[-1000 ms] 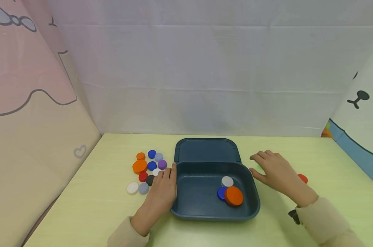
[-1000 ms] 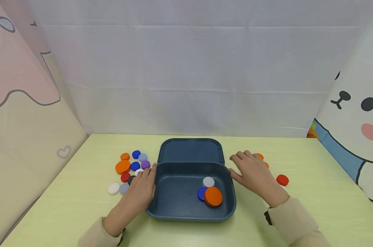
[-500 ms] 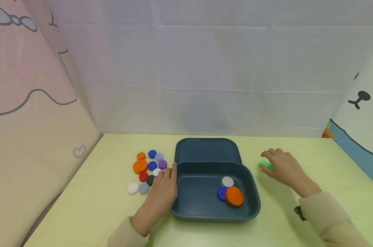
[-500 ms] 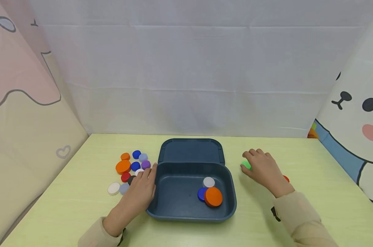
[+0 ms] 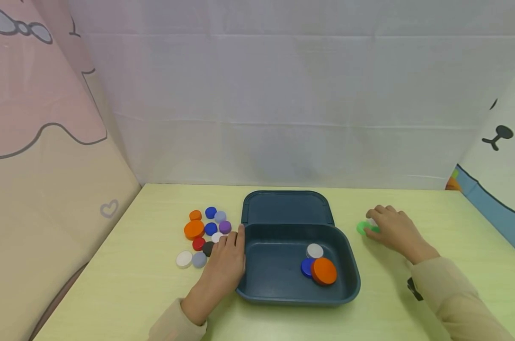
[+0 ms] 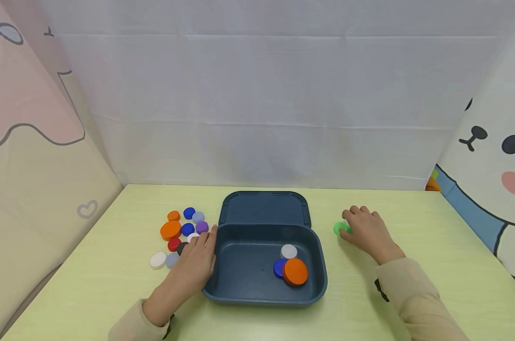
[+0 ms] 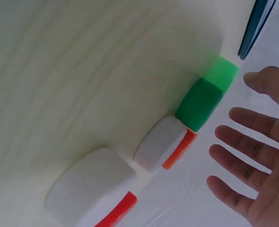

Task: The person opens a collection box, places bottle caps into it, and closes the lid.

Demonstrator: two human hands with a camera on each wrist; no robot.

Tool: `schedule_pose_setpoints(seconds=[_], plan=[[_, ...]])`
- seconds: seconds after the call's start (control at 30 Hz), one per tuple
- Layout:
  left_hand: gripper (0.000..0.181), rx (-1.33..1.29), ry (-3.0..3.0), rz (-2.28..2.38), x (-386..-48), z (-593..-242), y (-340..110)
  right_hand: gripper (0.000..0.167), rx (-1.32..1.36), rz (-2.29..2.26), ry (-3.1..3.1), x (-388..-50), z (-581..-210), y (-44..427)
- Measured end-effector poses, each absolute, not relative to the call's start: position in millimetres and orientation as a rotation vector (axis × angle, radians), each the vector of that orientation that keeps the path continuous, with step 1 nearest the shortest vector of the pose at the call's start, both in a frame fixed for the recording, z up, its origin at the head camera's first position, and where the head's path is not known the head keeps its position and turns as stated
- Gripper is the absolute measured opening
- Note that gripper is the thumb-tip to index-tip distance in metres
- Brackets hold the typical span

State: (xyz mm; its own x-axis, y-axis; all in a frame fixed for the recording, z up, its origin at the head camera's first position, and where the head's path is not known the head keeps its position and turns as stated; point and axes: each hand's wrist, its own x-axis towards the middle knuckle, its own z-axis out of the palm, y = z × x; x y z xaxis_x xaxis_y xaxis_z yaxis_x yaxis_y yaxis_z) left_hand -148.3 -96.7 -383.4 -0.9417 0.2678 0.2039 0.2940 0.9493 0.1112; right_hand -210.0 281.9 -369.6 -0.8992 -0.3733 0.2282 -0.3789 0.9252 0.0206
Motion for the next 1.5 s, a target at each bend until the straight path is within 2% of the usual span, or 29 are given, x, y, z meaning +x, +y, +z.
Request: schedule_pose_setpoints(seconds=[0.53, 1.5], plan=[[0.055, -0.423, -2.903, -0.191, -149, -384, -96, 0.036, 0.534, 0.048, -2.922, -215, -377, 285], [0.056, -0.400, -2.953, -0.236, -149, -383, -96, 0.032, 0.577, 0.026, -2.872, -211, -373, 276]])
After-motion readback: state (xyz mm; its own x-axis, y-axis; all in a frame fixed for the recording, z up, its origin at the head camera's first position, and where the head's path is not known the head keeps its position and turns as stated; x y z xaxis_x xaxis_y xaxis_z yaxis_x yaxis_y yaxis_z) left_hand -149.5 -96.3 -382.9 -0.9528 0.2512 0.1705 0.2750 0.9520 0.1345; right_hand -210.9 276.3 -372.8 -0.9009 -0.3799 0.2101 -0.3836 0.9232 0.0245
